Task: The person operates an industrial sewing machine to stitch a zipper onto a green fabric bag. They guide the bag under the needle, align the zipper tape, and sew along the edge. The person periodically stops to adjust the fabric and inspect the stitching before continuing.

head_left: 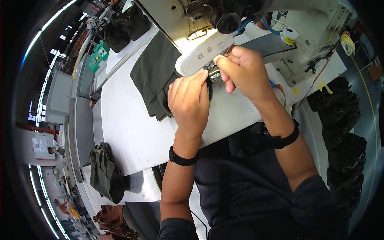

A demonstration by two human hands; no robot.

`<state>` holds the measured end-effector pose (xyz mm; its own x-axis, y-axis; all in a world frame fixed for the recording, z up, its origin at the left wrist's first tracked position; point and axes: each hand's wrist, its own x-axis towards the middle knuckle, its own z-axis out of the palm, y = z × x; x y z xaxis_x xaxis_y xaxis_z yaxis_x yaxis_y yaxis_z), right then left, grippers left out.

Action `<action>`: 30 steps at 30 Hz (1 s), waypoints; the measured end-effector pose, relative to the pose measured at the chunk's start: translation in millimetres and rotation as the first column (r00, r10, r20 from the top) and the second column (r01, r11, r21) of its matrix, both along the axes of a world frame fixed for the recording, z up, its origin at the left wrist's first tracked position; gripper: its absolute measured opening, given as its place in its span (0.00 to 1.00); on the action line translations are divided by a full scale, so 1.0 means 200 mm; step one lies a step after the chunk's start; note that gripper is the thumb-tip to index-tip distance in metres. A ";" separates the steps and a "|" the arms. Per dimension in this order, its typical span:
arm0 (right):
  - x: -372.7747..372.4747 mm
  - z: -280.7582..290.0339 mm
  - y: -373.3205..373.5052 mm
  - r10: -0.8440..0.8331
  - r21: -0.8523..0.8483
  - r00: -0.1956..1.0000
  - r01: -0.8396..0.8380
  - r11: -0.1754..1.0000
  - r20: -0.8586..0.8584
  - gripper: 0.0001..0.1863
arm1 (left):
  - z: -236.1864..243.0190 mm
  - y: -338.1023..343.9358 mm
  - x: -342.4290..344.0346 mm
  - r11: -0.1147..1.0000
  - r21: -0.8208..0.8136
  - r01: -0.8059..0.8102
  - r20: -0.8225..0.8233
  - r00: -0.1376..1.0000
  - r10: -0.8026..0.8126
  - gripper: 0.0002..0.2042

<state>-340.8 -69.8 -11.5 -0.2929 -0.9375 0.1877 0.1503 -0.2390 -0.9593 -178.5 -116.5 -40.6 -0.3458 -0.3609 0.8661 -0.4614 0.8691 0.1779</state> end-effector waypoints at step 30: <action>0.00 0.01 0.01 -0.010 0.034 0.999 0.011 0.999 -0.042 0.13 | 0.10 -0.02 0.07 0.940 0.314 0.133 0.019 0.989 -0.146 0.06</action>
<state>-340.1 -68.6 -9.9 -0.2951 -0.9406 0.1675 0.1076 -0.2070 -0.9724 -164.4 -120.4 -20.6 -0.4449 -0.5558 0.7023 -0.3523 0.8295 0.4333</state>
